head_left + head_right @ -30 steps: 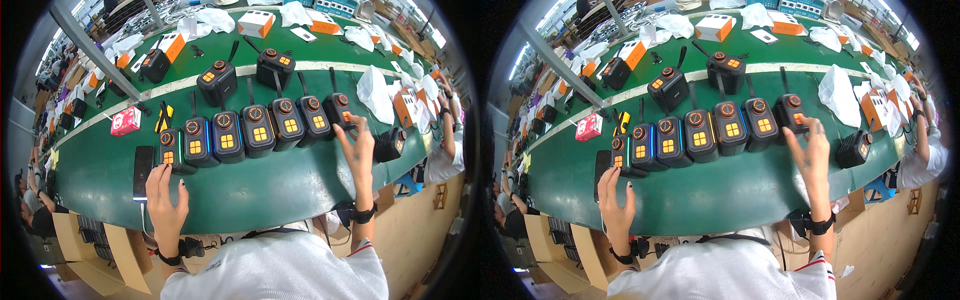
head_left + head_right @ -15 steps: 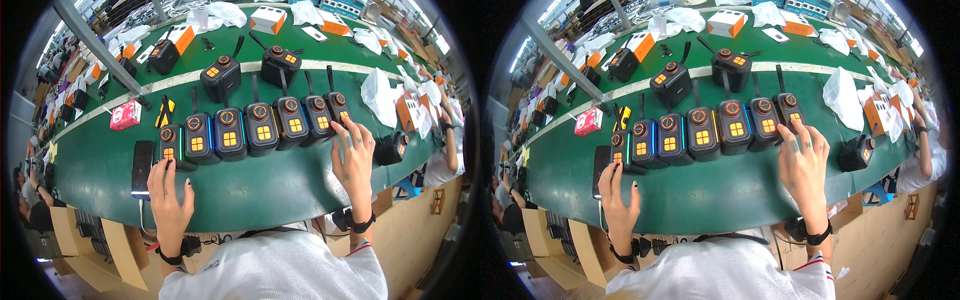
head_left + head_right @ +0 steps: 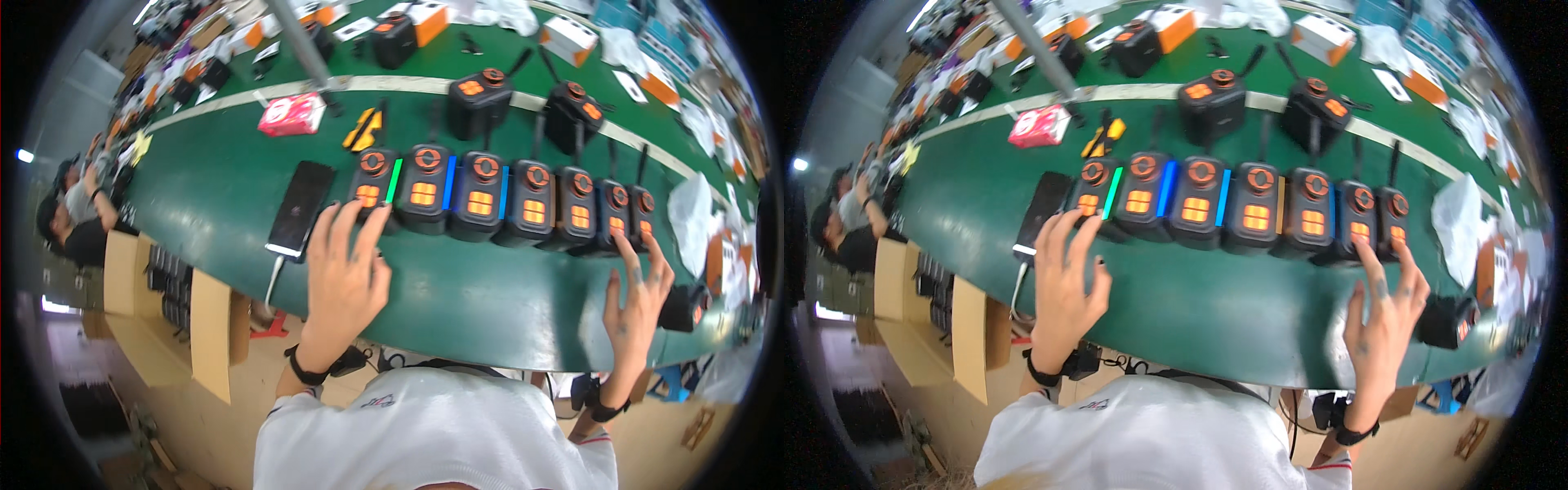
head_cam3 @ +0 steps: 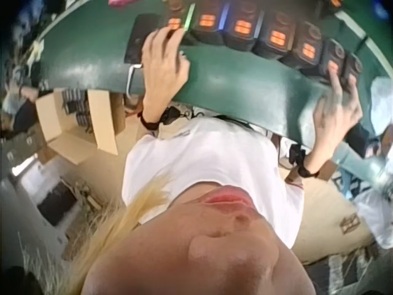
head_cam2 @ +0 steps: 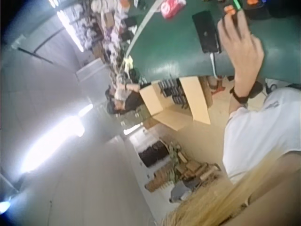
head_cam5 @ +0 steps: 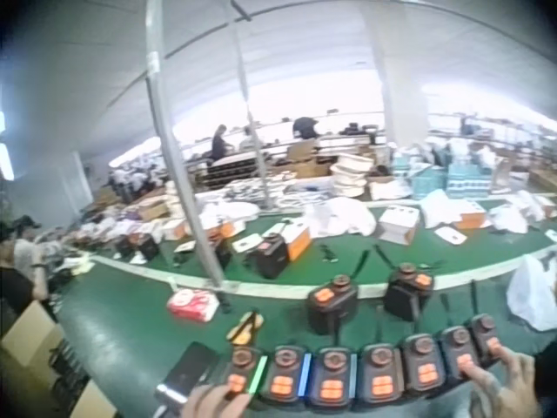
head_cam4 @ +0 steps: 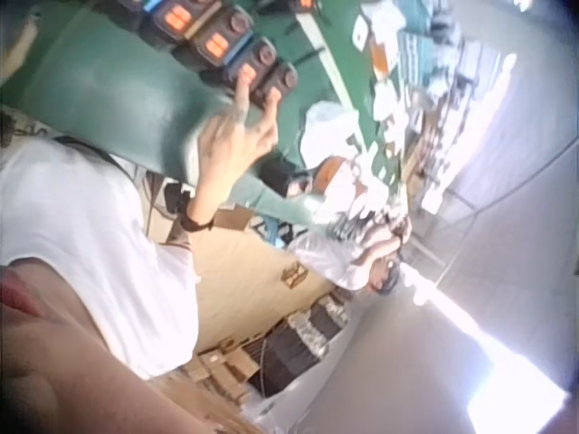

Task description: Testing and configuring a row of wireless communication devices (walkie-talkies) by pressing buttons and verifying light indicators.

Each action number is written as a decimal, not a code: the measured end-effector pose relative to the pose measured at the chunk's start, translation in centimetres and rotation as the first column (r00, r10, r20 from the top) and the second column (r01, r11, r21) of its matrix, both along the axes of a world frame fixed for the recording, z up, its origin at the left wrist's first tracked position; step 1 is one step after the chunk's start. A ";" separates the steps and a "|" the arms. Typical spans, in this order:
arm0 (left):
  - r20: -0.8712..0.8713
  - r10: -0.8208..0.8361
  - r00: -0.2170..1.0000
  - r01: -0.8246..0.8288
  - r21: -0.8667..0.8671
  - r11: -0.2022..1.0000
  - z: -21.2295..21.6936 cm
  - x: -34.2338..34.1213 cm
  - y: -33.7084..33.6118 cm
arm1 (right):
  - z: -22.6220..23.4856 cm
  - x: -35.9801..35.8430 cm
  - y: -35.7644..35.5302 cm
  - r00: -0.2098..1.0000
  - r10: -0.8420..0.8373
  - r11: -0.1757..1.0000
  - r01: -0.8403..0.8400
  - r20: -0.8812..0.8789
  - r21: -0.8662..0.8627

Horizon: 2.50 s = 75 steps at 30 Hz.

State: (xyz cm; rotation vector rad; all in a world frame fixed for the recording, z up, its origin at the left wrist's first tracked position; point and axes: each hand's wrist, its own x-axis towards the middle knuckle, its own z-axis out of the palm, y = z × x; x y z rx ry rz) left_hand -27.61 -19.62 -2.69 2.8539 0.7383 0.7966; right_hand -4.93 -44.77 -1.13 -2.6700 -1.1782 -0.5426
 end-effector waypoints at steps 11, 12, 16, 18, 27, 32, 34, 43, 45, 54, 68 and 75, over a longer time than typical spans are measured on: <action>-0.054 0.125 0.991 -0.123 0.035 0.992 0.0 0.3 -1.4 | -0.1 0.2 0.2 1.000 0.025 0.999 -0.025 -0.014 -0.043; -0.059 0.143 0.988 -0.141 0.025 0.990 0.0 0.3 -1.5 | -0.2 0.2 0.2 0.999 0.028 0.999 -0.028 -0.016 -0.042; -0.065 0.149 0.987 -0.149 0.007 0.989 0.1 1.3 -1.9 | -0.2 0.3 0.2 0.999 0.036 0.999 -0.037 -0.008 -0.034; -0.092 0.166 0.982 -0.166 0.008 0.986 0.1 1.9 -2.1 | -0.1 0.4 0.0 0.999 0.031 0.999 -0.032 -0.014 -0.037; -0.132 0.210 0.969 -0.208 0.032 0.978 -0.1 2.0 -2.4 | 0.3 0.2 0.9 0.990 0.062 0.998 -0.058 -0.129 0.036; -0.145 0.213 0.966 -0.207 0.052 0.977 -0.2 2.3 -2.5 | 0.5 0.2 0.8 0.989 0.043 0.998 -0.037 -0.142 0.050; -0.150 0.213 0.965 -0.209 0.043 0.977 -0.3 2.3 -2.5 | 0.4 0.3 0.9 0.981 0.061 0.993 -0.041 -0.182 0.110; -0.205 0.272 0.940 -0.261 0.082 0.962 -0.3 2.5 -2.2 | 0.2 0.1 1.4 0.960 0.025 0.989 0.017 -0.277 0.149; -0.189 0.261 0.946 -0.255 0.060 0.965 -0.4 2.6 -2.4 | -0.1 0.3 0.9 0.968 0.051 0.988 -0.013 -0.248 0.155; -0.163 0.256 0.953 -0.248 0.068 0.966 -1.0 1.9 -2.3 | 0.6 -0.4 1.0 0.934 0.011 0.990 0.041 -0.357 0.138; -0.148 0.259 0.955 -0.256 0.041 0.966 -1.0 2.2 -1.9 | 0.4 -0.1 1.2 0.943 0.016 0.987 0.038 -0.331 0.155; -0.140 0.227 0.964 -0.220 0.061 0.974 -0.7 2.2 -1.8 | 0.3 -0.4 1.2 0.945 -0.015 0.990 0.061 -0.327 0.129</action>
